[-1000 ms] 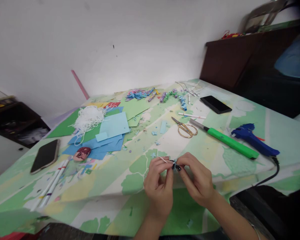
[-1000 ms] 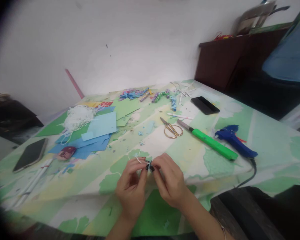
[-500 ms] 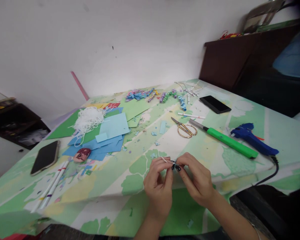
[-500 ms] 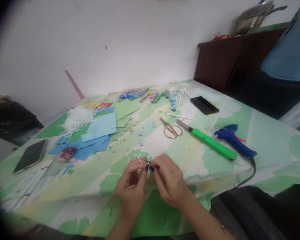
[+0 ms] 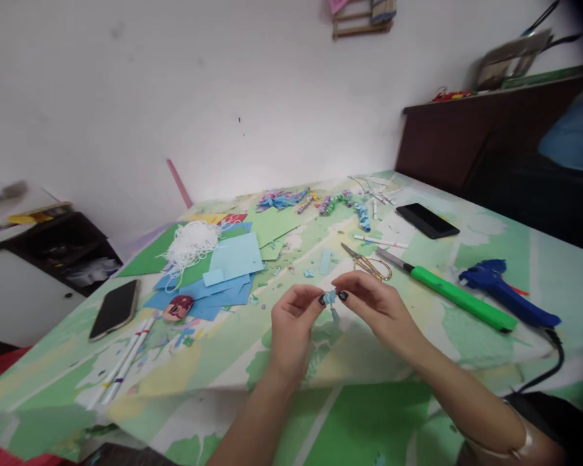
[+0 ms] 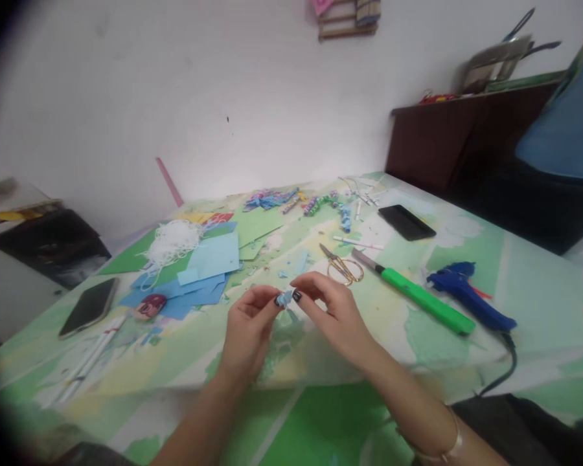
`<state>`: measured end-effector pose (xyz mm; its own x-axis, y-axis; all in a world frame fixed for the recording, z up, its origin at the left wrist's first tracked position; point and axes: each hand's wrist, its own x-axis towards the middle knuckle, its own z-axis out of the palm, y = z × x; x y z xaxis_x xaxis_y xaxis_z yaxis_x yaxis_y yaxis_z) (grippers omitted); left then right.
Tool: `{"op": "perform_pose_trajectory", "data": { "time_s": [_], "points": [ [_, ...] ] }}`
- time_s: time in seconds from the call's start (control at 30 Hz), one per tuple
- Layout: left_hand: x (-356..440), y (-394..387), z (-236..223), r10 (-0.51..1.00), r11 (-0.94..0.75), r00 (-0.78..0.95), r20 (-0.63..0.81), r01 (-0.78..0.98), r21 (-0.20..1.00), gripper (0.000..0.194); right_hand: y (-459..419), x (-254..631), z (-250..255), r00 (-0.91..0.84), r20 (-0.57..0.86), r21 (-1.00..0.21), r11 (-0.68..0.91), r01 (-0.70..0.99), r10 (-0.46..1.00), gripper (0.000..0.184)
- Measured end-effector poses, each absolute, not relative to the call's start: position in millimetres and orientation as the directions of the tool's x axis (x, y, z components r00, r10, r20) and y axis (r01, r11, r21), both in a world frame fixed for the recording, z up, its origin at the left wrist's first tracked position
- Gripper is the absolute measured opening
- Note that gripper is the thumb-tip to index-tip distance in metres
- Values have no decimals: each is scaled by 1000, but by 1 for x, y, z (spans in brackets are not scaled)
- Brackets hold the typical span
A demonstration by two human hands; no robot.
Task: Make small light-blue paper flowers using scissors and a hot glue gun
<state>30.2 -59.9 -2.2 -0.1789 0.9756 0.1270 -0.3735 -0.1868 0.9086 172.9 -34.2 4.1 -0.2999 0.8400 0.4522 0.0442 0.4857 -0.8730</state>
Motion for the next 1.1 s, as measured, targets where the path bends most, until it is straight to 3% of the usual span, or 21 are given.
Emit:
{"op": "perform_pose_trajectory", "data": {
  "time_s": [0.23, 0.5, 0.67, 0.83, 1.1],
  "points": [
    [10, -9, 24, 974, -227, -49, 222, -307, 924, 27, 15, 158, 26, -350, 410, -908, 412, -72, 842, 12],
    [2, 23, 11, 982, -185, -18, 187, -271, 944, 24, 42, 152, 17, -335, 347, -938, 332, -104, 876, 9],
    [-3, 22, 1, 952, -306, -50, 302, -103, 947, 22, 49, 156, 1, -259, 324, -944, 329, -25, 910, 9],
    [0, 19, 0, 894, -447, 34, 446, 70, 892, 16, 47, 155, 1, -242, 339, -934, 356, 30, 909, 10],
    [0, 21, -1, 918, -395, -8, 397, 88, 915, 16, 45, 155, 0, -246, 448, -857, 492, 156, 859, 7]
  ]
}}
